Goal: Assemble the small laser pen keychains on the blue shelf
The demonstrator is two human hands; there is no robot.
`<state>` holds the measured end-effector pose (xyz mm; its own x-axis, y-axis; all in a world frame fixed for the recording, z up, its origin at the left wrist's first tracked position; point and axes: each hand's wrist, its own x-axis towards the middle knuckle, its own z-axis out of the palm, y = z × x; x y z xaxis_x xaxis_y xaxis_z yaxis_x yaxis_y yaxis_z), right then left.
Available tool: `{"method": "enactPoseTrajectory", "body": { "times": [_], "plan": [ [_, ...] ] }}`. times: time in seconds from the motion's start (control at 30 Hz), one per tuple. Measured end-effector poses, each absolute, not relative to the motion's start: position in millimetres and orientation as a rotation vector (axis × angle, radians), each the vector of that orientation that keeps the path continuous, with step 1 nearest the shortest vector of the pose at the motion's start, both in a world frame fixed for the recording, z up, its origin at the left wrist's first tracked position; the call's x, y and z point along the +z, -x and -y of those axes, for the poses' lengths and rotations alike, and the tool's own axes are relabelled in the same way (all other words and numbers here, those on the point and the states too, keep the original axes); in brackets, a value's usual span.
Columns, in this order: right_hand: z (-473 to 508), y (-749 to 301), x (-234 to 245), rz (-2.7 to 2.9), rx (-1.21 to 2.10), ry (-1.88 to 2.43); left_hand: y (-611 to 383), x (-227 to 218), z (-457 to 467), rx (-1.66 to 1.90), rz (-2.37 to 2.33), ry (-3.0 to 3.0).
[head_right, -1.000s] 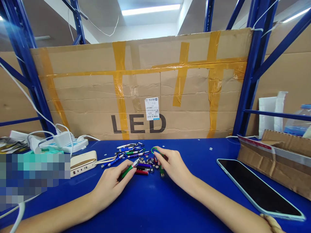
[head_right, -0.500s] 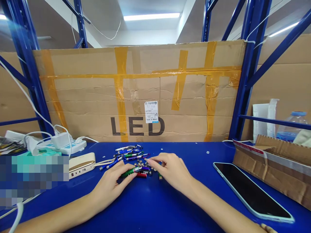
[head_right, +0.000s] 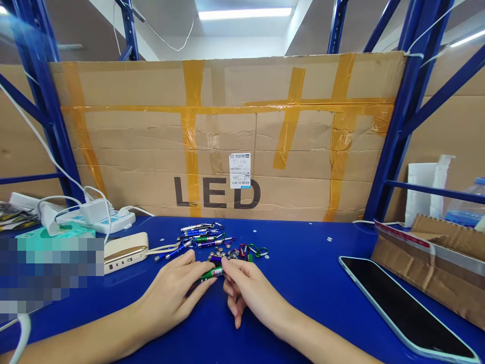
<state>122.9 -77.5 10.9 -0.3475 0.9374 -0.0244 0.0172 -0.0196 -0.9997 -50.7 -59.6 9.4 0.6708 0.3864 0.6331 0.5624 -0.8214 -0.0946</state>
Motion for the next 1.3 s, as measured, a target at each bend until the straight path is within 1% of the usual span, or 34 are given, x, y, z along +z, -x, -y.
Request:
{"method": "enactPoseTrajectory", "body": {
  "times": [0.27, 0.4, 0.6, 0.73, 0.87, 1.03, 1.1, 1.3],
  "plan": [
    [84, -122, 11, 1.386, 1.548, 0.978, 49, 7, 60, -0.787, 0.803, 2.603],
    [84, -120, 9, 1.397, 1.504, 0.964, 48, 7, 61, -0.741, 0.919, 2.693],
    [80, -124, 8, 1.403, 1.435, 0.929, 49, 7, 63, -0.764, 1.037, 2.742],
    [72, -139, 15, 1.346, 1.235, 0.912, 54, 8, 55, -0.831, 1.358, 2.737],
    [64, -151, 15, 1.489, 0.983, 1.089, 57, 10, 45, -0.879, 1.435, 2.727],
    [62, -156, 12, 1.870, 0.522, 1.382, 59, 10, 40, -0.861, 1.325, 2.850],
    [63, -157, 13, 1.988, 0.398, 1.482, 59, 10, 38, -0.838, 1.211, 2.891],
    [62, -160, 14, 2.066, 0.311, 1.619, 63, 6, 32, -0.816, 0.987, 2.807]
  ]
}}
